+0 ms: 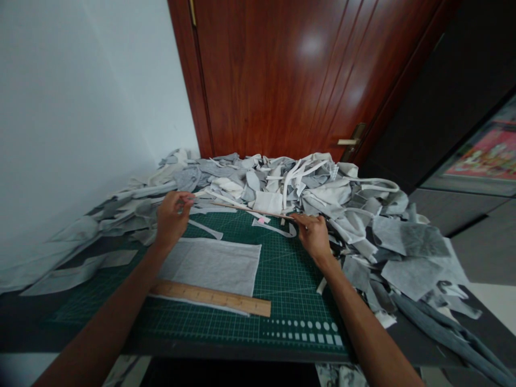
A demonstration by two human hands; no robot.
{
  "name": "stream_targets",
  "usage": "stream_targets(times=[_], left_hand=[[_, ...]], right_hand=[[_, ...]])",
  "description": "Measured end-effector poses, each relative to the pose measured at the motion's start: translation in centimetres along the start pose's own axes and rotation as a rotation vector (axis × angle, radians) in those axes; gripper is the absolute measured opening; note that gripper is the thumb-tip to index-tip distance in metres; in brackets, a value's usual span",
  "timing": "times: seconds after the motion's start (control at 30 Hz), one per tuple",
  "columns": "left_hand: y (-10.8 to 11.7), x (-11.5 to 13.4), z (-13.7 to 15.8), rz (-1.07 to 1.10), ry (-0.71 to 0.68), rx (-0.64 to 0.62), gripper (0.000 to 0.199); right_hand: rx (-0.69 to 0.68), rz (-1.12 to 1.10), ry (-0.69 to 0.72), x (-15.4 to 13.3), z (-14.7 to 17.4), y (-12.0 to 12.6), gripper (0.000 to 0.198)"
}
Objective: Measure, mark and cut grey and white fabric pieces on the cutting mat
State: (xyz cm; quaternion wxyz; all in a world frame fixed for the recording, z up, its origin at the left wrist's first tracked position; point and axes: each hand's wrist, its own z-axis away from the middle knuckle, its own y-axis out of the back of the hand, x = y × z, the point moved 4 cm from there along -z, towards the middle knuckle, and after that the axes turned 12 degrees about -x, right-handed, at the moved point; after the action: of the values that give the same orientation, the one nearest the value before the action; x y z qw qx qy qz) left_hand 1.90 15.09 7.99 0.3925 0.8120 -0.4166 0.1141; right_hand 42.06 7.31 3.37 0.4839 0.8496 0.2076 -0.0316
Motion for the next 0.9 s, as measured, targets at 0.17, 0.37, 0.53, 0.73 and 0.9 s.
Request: stream_targets(times=[0.17,0.37,0.53,0.73,0.9], left_hand=[[0.7,1.2,-0.1,-0.070,-0.034,0.040,0.014],[2.2,6.2,3.0,0.022,-0.146,-0.191,0.016],[1.3,9.6,10.4,-0.006,-0.265,-0.715,0.022],[0.2,7.7,15.7,-0.079,-0.181,-0.788,0.022],[0.8,6.3,16.7,-0.025,-0.125,-0.756,0.018]], right_hand=[[-0.027,-0.012,0.084,-1.9,0.2,-0.5,0.034],[-0.164,0.013,0.239,-5.4,1.0,-1.1,0.044],[-0.209,0.054,0.354,-8.4,2.6,-1.5,0.044],[-0.296,0.133,0.440,-10.2,4.8,-2.3,0.046],[-0.366,0.144,0.447,-10.3,5.3,-2.6,0.041]])
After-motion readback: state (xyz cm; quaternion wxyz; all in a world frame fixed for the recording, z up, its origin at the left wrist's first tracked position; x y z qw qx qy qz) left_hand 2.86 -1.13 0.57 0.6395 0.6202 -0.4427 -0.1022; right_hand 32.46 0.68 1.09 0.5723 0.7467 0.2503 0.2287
